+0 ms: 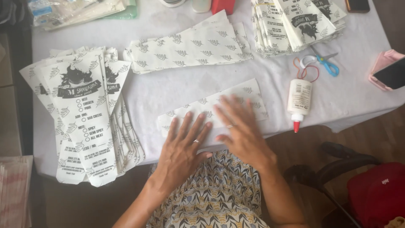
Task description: Applying glue to the edges of paper wrappers and folding them to create food sleeves
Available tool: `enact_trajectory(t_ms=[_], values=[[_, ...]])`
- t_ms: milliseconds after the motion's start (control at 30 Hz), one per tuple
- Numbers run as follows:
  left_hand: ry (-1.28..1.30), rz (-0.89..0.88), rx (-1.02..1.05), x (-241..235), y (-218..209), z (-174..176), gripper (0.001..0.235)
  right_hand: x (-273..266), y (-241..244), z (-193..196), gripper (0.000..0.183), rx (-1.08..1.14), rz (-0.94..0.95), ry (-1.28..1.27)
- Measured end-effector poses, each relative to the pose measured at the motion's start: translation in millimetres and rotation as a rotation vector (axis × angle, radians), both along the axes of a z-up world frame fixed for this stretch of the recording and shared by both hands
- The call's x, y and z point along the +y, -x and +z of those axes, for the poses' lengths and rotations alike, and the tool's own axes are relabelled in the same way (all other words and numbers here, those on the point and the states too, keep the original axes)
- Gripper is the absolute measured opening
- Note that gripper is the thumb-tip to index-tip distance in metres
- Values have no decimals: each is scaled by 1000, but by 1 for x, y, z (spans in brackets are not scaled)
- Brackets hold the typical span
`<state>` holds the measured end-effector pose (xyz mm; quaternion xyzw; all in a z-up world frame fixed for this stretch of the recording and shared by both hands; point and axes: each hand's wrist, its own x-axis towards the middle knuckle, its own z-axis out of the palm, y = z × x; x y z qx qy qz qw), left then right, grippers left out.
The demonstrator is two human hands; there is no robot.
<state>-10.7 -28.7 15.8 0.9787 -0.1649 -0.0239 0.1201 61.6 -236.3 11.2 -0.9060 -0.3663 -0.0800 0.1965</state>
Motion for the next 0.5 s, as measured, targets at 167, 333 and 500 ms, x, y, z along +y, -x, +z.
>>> enact_trajectory(t_ms=[167, 333, 500], values=[[67, 43, -8, 4, 0, -19, 66, -9, -20, 2, 80, 175, -51, 164], [81, 199, -22, -1, -2, -18, 55, -27, -38, 7, 74, 204, -189, 290], [-98, 414, -57, 12, 20, -22, 111, -24, -34, 7, 79, 232, -276, 243]])
